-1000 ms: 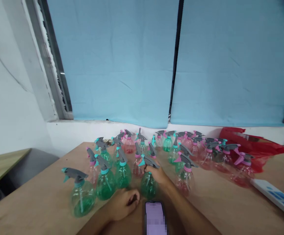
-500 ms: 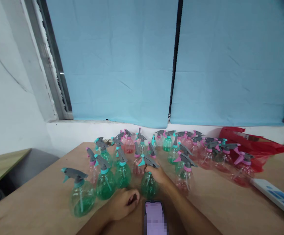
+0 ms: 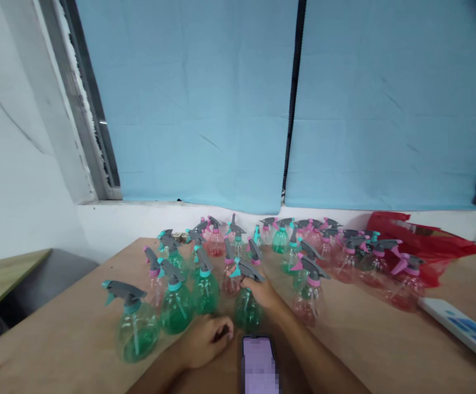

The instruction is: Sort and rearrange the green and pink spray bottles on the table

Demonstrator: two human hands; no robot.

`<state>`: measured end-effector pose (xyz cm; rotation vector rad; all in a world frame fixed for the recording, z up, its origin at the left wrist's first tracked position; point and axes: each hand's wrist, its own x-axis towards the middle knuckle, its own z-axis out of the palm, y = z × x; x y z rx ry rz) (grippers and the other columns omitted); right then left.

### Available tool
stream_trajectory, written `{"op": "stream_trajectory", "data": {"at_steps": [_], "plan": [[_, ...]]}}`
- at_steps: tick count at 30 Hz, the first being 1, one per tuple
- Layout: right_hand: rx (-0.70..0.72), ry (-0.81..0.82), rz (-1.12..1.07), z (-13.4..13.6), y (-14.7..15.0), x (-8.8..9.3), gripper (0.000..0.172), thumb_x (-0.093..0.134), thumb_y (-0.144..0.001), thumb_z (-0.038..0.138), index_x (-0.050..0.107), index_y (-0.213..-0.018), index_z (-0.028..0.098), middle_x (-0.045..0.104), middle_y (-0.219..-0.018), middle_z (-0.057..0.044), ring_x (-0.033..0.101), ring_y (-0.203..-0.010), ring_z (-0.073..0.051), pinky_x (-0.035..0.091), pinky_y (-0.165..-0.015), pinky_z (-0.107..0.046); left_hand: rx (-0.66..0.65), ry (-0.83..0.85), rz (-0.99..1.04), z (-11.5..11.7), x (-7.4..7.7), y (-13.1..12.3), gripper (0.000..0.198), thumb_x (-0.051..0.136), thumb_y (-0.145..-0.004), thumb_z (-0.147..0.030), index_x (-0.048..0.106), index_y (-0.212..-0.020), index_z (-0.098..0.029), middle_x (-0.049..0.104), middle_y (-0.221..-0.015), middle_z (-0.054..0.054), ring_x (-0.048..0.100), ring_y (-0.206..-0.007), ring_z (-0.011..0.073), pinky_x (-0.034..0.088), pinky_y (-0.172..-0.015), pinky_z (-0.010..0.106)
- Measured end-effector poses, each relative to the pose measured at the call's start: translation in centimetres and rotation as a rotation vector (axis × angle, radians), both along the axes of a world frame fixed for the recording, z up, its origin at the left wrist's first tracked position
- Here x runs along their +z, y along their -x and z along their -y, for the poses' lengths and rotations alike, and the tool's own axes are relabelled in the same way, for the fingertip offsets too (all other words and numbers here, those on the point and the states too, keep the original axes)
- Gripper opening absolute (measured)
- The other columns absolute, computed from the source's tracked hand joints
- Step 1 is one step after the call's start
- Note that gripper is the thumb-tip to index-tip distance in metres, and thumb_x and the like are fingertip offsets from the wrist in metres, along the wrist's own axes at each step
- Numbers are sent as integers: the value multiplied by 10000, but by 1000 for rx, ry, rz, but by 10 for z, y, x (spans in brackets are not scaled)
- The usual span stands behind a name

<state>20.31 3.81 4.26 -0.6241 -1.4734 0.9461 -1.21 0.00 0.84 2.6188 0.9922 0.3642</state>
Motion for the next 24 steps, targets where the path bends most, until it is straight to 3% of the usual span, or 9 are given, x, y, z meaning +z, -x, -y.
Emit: {"op": "stream_trajectory", "data": {"at_steps": [6,13,19,24], "plan": [[-46,92,-27,4,1,2,166,550,-626,198,704,-677,238,700,-743,-30,625,-746,-217,493,-701,-319,1,12,-8,1,2,-1,125,540,-975,-295,651,-933,-253,618,-700,-51,558,-632,132,315,-591,230],[-10,18,3,2,-1,3,236,553,-645,190,731,-783,259,689,-735,-6,631,-753,-207,509,-770,-336,-10,7,-31,1,4,-1,105,547,-952,-259,651,-944,-253,620,-704,-53,568,-635,131,322,-604,229],[-56,68,-1,5,0,5,135,552,-674,213,683,-654,240,680,-711,-11,624,-720,-195,495,-736,-317,1,20,-44,1,4,-2,118,536,-973,-283,648,-948,-252,612,-699,-52,568,-641,135,330,-600,231],[-42,15,8,0,5,1,250,552,-682,164,744,-817,250,712,-774,4,630,-721,-186,512,-782,-327,-6,16,-13,1,4,-3,127,538,-972,-290,652,-932,-250,600,-689,-54,557,-623,128,325,-596,227]]}}
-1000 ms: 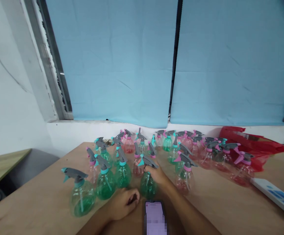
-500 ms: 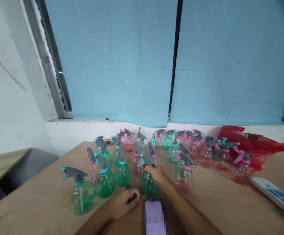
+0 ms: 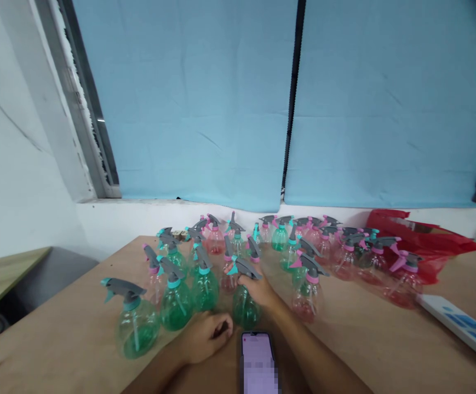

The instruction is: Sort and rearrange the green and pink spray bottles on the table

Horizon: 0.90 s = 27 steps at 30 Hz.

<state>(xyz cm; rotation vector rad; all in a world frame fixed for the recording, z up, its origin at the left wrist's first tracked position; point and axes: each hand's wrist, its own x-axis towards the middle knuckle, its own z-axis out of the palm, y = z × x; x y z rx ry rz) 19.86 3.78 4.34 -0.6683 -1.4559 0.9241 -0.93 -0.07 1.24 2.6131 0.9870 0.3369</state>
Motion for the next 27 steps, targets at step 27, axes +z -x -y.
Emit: {"op": "stream_trajectory", "data": {"at_steps": [27], "plan": [[-1189,-434,86,74,-87,131,378,618,-946,490,737,-1078,156,686,-843,-37,591,-729,-173,459,-699,-283,14,21,-2,0,1,0,158,520,-993,-330,641,-935,-246,573,-687,-55,541,-629,129,330,-598,233]]}}
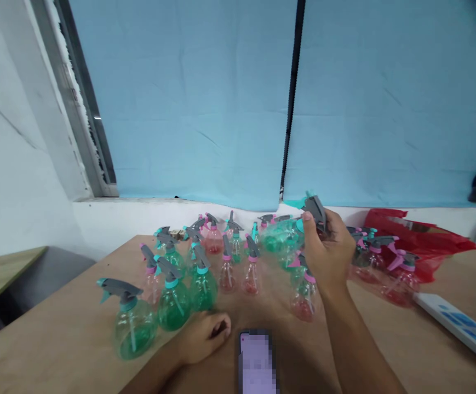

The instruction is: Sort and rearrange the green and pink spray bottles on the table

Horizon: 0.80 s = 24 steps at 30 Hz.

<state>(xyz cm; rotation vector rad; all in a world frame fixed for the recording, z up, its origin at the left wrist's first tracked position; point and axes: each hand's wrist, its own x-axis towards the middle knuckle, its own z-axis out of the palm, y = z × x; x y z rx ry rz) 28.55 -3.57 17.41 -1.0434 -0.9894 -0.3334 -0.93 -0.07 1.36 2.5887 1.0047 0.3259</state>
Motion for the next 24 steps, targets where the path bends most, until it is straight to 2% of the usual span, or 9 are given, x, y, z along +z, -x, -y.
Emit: {"op": "stream_trajectory", "data": {"at_steps": [2,4,7,10,12,15,19,24], "plan": [[-58,14,53,-6,-3,-5,366,600,-959,485,729,-1067,160,689,-846,-40,596,-733,-176,454,-724,-286,1,-2,-2,0,0,0,162,519,-993,-332,640,-931,-244,575,-690,-54,545,-636,131,331,-597,233],[-64,99,144,-17,-3,-14,350,573,-973,467,721,-1063,163,697,-860,-49,606,-756,-190,449,-747,-293,1,-5,-7,0,-1,0,166,517,-993,-337,638,-929,-242,574,-690,-53,544,-636,131,335,-600,232],[-48,355,284,-36,1,-31,312,527,-992,400,698,-1083,156,712,-926,-82,630,-835,-222,441,-780,-309,-2,-13,-4,-1,-2,0,163,513,-991,-329,639,-929,-245,574,-693,-53,542,-639,131,338,-607,232],[-87,657,370,-52,10,-47,257,512,-997,290,671,-1135,144,711,-1031,-125,652,-919,-252,430,-780,-316,-2,-21,1,-1,-2,1,153,514,-989,-317,641,-938,-248,580,-697,-53,545,-646,132,337,-613,234],[-113,792,398,-59,16,-55,257,507,-1000,242,643,-1191,136,706,-1075,-143,668,-941,-264,427,-759,-313,-7,-18,3,-1,-2,1,143,520,-986,-312,640,-939,-249,581,-694,-54,541,-638,131,332,-607,233],[-110,889,417,-67,21,-65,298,490,-1015,211,575,-1287,125,709,-1102,-159,691,-958,-271,434,-761,-311,-14,-14,11,-1,-2,1,141,524,-982,-305,642,-928,-248,584,-689,-54,538,-629,130,323,-602,232],[-103,992,428,-77,20,-76,286,493,-1021,201,544,-1290,119,710,-1103,-174,709,-977,-281,450,-785,-317,-22,-13,23,-1,-3,2,115,538,-967,-270,650,-945,-256,578,-684,-60,542,-630,128,319,-606,232],[-88,1041,444,-86,16,-87,314,480,-1030,184,503,-1335,112,701,-1119,-187,706,-1022,-296,460,-817,-336,-27,-14,29,-3,-6,2,107,549,-969,-282,647,-938,-252,573,-680,-62,537,-621,125,311,-593,233]]}}
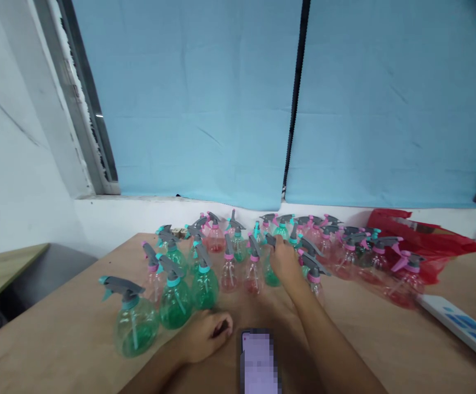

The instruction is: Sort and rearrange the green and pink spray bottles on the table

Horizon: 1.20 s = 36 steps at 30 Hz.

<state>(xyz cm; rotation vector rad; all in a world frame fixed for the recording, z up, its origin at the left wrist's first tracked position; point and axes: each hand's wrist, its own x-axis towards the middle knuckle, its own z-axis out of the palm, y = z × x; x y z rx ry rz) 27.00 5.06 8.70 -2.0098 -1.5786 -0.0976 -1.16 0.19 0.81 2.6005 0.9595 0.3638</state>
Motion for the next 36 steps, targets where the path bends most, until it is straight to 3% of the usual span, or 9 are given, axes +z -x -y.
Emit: {"op": "stream_trajectory", "data": {"at_steps": [7,14,21,25,29,33,36], "plan": [[9,-40,-49,-4,-6,-6,387,473,-1030,191,464,-1407,104,675,-1190,-203,689,-1067,-289,470,-859,-337,10,-9,10,0,-2,0,115,547,-971,-294,649,-940,-252,581,-680,-62,531,-615,123,308,-590,234],[24,-65,-60,-1,-5,2,406,499,-1002,177,505,-1391,62,673,-1217,-218,681,-1093,-282,467,-897,-320,8,-1,2,1,2,-1,103,552,-963,-284,646,-930,-255,577,-681,-63,538,-626,123,319,-598,230],[29,-107,-63,15,-13,23,391,519,-994,265,582,-1328,70,705,-1180,-218,691,-1086,-311,483,-885,-350,17,3,-1,0,0,0,116,541,-972,-299,647,-944,-259,567,-670,-63,530,-607,122,316,-588,233],[109,-227,-120,33,-19,44,406,492,-994,294,593,-1342,111,729,-1141,-165,709,-1010,-278,497,-851,-336,1,-5,0,-1,-1,0,126,536,-976,-309,638,-931,-251,572,-684,-58,528,-621,124,316,-587,232],[74,-366,-89,52,-34,62,376,478,-986,312,632,-1300,172,713,-1216,-136,657,-1094,-286,465,-960,-386,12,5,-19,1,3,-1,150,519,-989,-325,638,-941,-246,582,-690,-52,535,-628,129,322,-589,234],[13,-149,47,65,-70,59,582,633,-893,405,538,-1443,239,626,-1383,-142,513,-1305,-381,397,-1040,-508,15,-1,-23,3,6,-2,152,519,-985,-323,642,-938,-246,579,-679,-50,532,-622,132,326,-598,239],[256,142,-33,67,-102,46,648,696,-818,346,547,-1432,203,678,-1291,-144,612,-1199,-327,463,-961,-400,14,-3,-26,3,5,-2,156,513,-989,-327,639,-943,-247,583,-689,-48,542,-634,135,330,-605,238]]}}
